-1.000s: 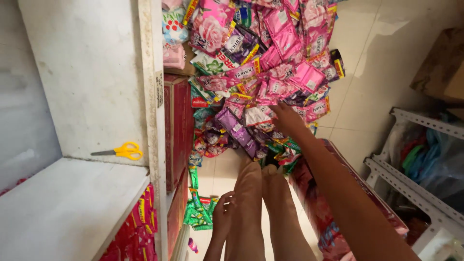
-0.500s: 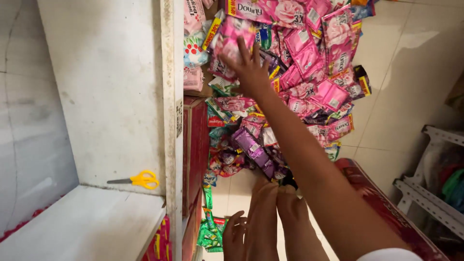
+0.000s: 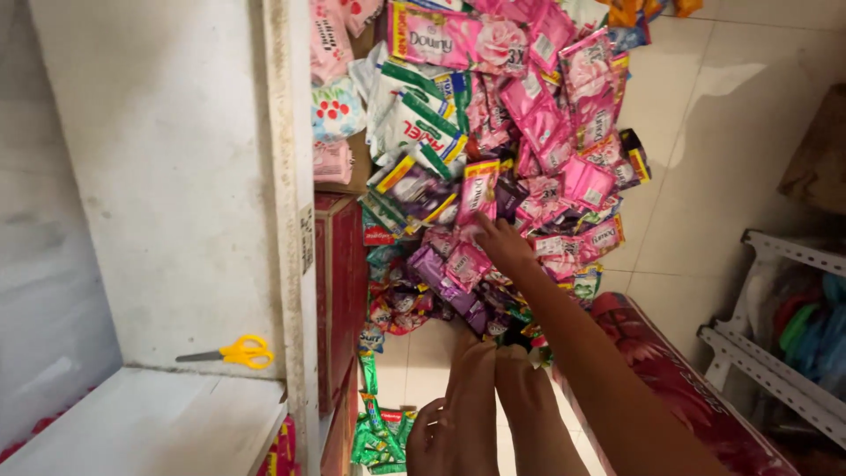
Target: Sorting laundry detergent sachets from a pile on the floor and placing them onto a shelf.
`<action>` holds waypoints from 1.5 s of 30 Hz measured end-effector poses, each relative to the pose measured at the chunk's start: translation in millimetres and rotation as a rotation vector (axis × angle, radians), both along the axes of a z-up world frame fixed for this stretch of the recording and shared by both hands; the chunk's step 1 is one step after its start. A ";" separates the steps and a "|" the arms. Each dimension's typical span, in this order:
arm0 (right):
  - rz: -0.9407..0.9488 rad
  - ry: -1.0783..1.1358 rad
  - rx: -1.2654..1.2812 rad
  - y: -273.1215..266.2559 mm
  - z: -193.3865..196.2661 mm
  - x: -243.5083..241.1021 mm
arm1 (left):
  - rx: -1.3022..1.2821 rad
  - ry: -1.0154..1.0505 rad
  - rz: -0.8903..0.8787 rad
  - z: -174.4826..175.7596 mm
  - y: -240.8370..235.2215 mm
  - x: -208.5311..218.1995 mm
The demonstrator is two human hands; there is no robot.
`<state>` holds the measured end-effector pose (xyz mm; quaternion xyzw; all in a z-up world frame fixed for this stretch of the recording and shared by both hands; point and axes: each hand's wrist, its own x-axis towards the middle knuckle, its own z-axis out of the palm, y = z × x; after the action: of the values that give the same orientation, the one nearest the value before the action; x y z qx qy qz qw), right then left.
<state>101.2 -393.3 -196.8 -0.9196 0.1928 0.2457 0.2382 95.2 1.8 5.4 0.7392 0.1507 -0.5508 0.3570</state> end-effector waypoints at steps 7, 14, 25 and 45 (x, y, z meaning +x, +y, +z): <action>-0.038 -0.068 0.056 -5.5 20.2 17.0 | -0.051 -0.018 0.017 -14.9 17.0 -8.8; -0.174 -0.265 0.143 -5.8 83.3 59.6 | -0.061 -0.010 -0.023 -1.4 0.5 -3.4; -0.406 -0.767 0.356 11.3 206.7 153.8 | -0.129 -0.047 -0.022 -10.8 0.1 -25.7; -1.132 -0.450 0.375 -25.3 -85.1 -83.0 | -0.087 -0.063 -0.031 22.3 -44.1 -14.8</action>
<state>18.2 -418.6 -281.9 -0.6472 0.5479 -0.0877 0.5227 80.4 -42.2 27.7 0.7421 0.1039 -0.5388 0.3849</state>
